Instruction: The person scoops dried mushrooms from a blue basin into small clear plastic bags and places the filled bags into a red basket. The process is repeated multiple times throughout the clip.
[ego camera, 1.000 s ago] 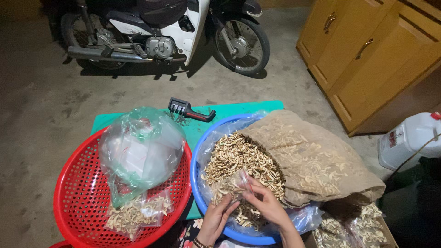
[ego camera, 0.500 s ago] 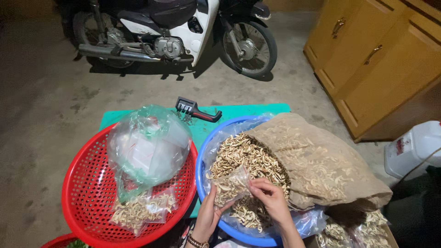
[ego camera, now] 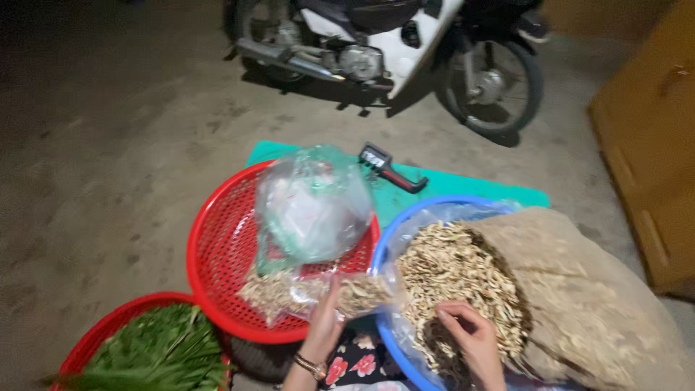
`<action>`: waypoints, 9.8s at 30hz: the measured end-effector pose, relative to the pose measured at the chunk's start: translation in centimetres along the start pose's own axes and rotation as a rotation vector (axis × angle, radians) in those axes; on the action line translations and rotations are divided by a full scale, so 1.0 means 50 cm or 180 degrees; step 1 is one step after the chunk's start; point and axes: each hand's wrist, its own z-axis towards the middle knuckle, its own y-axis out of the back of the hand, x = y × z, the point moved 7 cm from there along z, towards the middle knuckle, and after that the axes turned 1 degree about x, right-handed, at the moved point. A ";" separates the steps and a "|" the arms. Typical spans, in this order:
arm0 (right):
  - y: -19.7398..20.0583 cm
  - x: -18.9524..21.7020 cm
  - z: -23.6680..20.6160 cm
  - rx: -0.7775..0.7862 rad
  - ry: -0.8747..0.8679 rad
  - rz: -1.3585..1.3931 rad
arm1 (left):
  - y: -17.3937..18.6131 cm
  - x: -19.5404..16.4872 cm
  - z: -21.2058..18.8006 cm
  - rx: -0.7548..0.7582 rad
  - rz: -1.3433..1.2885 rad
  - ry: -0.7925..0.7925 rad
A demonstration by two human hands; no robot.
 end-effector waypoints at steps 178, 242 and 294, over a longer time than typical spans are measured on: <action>-0.009 -0.220 -0.036 -0.0551 -0.0414 0.0075 | -0.008 -0.206 0.019 -0.0525 0.4774 -0.2064; 0.031 0.133 -0.102 -0.1333 0.0498 0.0437 | -0.422 -0.101 -0.142 0.1342 0.4628 -0.3389; -0.050 0.044 0.115 -0.0164 0.0288 -0.2671 | -0.342 -0.087 -0.033 0.1088 0.4017 -0.2305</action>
